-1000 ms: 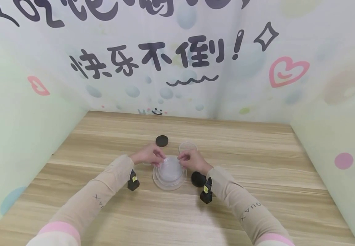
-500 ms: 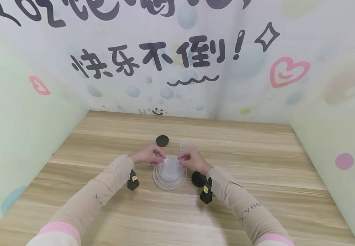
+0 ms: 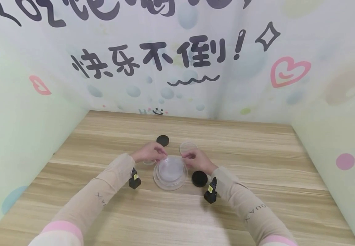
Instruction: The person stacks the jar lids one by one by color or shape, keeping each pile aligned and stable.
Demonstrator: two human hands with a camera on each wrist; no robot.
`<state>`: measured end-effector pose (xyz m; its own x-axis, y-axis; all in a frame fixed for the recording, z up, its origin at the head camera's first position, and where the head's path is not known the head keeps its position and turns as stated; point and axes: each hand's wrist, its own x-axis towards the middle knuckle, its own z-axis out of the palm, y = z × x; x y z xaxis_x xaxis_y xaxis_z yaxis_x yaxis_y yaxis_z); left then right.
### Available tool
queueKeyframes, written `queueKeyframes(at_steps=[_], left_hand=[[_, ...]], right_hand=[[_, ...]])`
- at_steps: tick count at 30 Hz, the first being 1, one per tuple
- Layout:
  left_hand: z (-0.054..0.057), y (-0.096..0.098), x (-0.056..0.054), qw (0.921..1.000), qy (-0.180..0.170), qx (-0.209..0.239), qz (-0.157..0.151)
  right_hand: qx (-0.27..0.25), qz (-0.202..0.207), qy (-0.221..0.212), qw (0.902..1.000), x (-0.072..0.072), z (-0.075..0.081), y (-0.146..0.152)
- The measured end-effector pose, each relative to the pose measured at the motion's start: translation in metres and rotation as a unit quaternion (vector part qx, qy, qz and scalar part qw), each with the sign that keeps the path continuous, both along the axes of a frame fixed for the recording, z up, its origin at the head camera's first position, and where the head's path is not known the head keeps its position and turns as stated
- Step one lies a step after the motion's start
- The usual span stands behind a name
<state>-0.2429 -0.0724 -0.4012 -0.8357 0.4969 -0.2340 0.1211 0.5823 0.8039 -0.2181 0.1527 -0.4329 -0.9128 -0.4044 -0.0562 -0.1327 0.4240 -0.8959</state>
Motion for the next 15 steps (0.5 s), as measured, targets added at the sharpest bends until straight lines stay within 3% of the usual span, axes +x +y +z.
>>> queueKeyframes(at_steps=[9, 15], left_hand=[[-0.003, 0.009, -0.008, 0.9988, 0.035, 0.026, 0.022], [-0.006, 0.019, -0.017, 0.9950, 0.094, 0.005, 0.035]], right_hand=[[-0.009, -0.032, 0.007, 0.9994, -0.004, -0.001, 0.020], [-0.005, -0.054, 0.034, 0.9979, -0.013, -0.003, 0.032]])
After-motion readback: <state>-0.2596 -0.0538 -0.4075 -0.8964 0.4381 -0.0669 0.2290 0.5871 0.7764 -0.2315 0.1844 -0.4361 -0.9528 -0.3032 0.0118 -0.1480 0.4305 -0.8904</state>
